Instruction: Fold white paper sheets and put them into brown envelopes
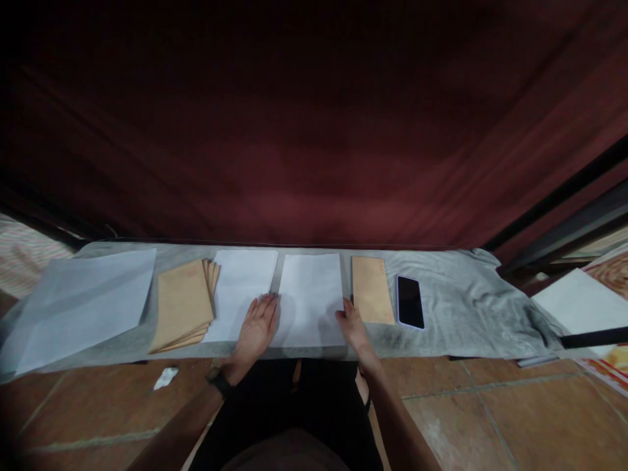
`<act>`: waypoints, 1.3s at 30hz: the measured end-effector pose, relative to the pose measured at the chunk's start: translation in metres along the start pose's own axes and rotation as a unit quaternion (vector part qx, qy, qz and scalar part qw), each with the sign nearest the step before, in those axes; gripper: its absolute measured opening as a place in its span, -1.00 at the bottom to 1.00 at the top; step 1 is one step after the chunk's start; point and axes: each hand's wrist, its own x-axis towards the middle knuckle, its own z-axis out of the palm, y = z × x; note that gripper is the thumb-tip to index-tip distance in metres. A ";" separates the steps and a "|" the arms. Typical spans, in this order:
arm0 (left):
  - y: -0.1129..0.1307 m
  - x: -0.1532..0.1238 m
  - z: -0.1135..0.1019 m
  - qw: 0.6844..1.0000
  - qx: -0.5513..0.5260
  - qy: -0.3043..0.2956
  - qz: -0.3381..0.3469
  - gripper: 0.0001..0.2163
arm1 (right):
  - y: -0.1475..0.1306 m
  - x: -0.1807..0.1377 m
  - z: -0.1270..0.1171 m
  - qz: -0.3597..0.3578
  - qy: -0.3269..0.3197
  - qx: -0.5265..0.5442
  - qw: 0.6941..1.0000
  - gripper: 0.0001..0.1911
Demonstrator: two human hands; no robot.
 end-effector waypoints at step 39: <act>0.068 0.076 0.057 0.994 -0.079 -0.040 0.071 -0.42 | -0.044 0.029 0.054 -0.213 -0.015 -0.287 0.934 -0.42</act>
